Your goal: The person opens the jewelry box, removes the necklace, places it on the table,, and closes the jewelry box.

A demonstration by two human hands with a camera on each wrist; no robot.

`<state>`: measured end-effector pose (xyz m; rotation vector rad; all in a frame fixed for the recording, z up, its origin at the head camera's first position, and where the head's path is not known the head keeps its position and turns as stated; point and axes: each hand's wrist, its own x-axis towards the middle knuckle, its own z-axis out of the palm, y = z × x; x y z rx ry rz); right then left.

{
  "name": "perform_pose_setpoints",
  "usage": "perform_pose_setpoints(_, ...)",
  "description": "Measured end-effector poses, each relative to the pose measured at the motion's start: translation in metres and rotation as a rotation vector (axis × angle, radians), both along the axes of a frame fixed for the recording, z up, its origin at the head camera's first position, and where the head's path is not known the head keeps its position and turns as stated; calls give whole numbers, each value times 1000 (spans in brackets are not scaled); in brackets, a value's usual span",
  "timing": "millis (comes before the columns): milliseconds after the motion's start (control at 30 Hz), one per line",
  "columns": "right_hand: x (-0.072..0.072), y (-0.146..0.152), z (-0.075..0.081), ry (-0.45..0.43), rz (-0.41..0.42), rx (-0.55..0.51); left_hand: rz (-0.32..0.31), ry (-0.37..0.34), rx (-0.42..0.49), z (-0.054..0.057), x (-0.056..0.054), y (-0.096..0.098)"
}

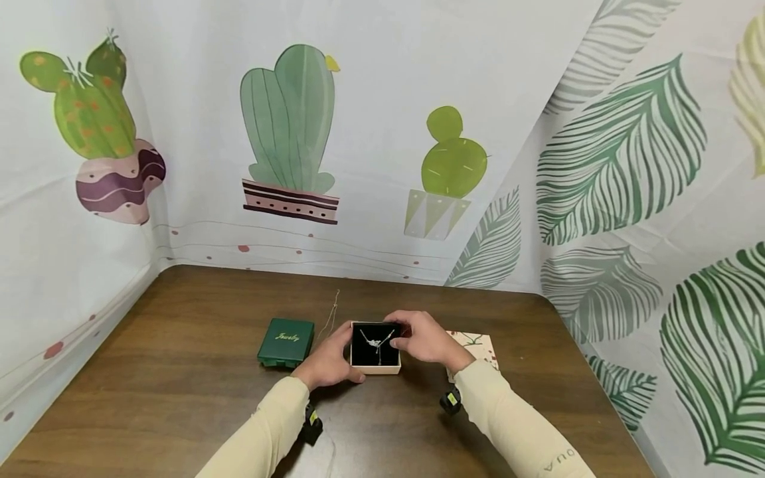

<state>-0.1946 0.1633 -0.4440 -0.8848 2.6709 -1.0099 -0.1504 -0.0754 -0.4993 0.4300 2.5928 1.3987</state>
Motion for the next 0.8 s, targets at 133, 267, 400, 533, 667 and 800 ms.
perform_pose_setpoints(133,0,1,-1,-49,-10,-76,-1,-4,5,-1,-1,1)
perform_pose_setpoints(267,0,1,-1,-82,-14,-107,-1,10,4,0,-2,1)
perform_pose_setpoints(400,0,3,1,-103,-24,-122,-2,16,-1,-1,-1,2)
perform_pose_setpoints(533,-2,6,5,-102,-30,-148,-21,25,10,-1,-1,3)
perform_pose_setpoints(667,-5,8,11,-95,-23,-174,-33,30,3,1,0,2)
perform_pose_setpoints(800,-7,9,19,-111,-37,-184,-44,11,-29,2,-1,0)
